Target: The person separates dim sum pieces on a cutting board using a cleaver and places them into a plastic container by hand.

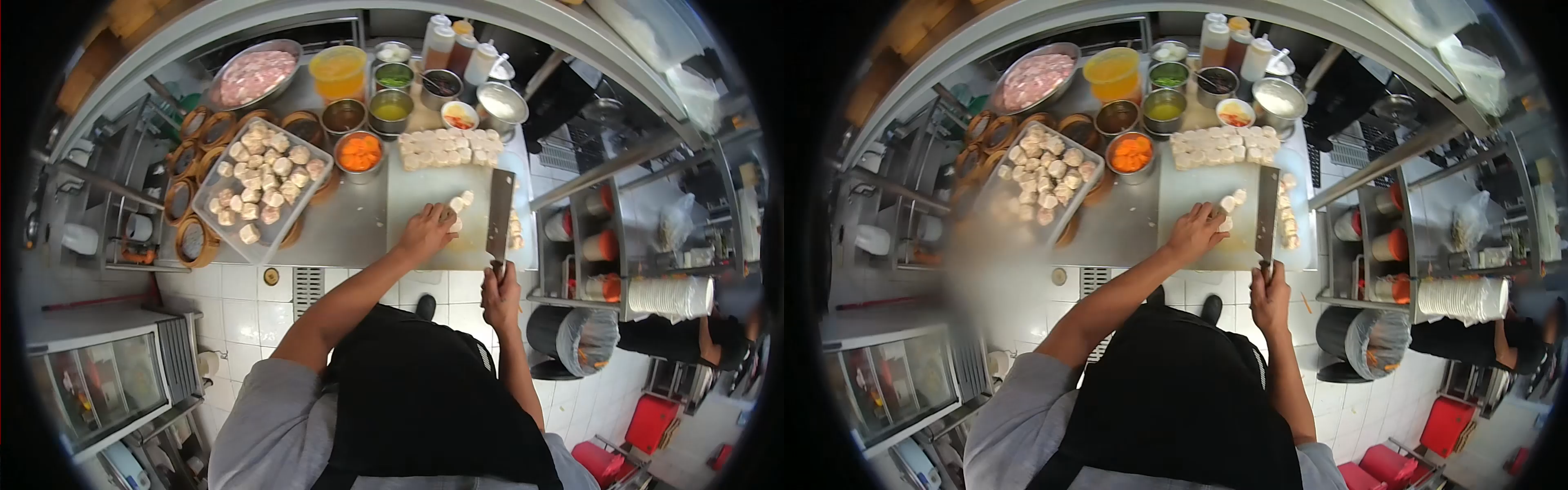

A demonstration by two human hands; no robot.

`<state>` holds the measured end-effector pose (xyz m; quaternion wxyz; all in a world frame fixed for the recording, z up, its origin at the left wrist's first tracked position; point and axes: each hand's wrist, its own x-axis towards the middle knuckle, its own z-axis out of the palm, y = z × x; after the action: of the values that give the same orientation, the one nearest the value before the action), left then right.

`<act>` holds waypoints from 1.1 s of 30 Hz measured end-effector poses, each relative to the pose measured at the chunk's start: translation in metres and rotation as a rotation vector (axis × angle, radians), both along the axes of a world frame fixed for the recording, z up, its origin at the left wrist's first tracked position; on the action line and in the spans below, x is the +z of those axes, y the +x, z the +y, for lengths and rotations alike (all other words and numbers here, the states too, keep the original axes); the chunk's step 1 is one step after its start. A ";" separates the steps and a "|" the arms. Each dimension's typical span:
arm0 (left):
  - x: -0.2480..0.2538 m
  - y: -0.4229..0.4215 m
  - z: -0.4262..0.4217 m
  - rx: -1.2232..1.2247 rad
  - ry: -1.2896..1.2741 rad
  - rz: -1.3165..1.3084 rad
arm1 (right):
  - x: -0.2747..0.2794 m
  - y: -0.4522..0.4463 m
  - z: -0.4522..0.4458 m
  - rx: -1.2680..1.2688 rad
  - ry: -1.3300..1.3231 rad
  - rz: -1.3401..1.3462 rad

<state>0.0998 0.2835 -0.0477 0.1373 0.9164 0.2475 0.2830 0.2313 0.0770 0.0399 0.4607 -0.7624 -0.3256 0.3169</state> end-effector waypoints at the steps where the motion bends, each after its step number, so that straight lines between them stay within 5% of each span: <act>1: 0.008 -0.012 0.003 0.077 -0.048 -0.087 | -0.005 0.001 -0.001 0.002 0.053 -0.019; 10: 0.108 -0.251 0.111 0.905 -0.073 -0.363 | -0.009 0.003 -0.004 0.053 0.049 0.097; 14: 0.129 -0.306 0.143 1.005 0.331 -0.022 | -0.007 0.000 0.002 0.084 0.012 0.126; 15: 0.137 -0.295 0.143 0.998 0.488 0.088 | -0.003 0.002 0.002 0.075 -0.014 0.120; 18: 0.144 -0.214 0.121 0.717 0.344 -0.202 | -0.007 0.006 0.001 0.075 0.008 -0.083; 19: 0.131 -0.180 0.104 0.611 -0.158 -0.303 | 0.007 0.005 0.002 0.045 -0.074 -0.009; 20: 0.123 -0.141 0.086 0.434 -0.395 -0.260 | 0.006 0.006 0.000 0.036 -0.074 -0.047; 23: 0.058 -0.040 0.047 0.121 -0.301 -0.107 | 0.015 0.007 -0.003 0.032 -0.083 -0.132; 25: 0.040 0.009 0.029 0.123 -0.310 -0.021 | 0.017 0.008 -0.004 0.045 -0.062 -0.187; 33: -0.014 0.009 0.000 0.015 -0.328 -0.114 | 0.013 0.000 0.019 0.141 -0.031 -0.255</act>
<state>0.1084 0.2835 -0.0615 0.2966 0.8622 0.2892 0.2915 0.2310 0.0956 0.0531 0.3805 -0.7788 -0.4291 0.2542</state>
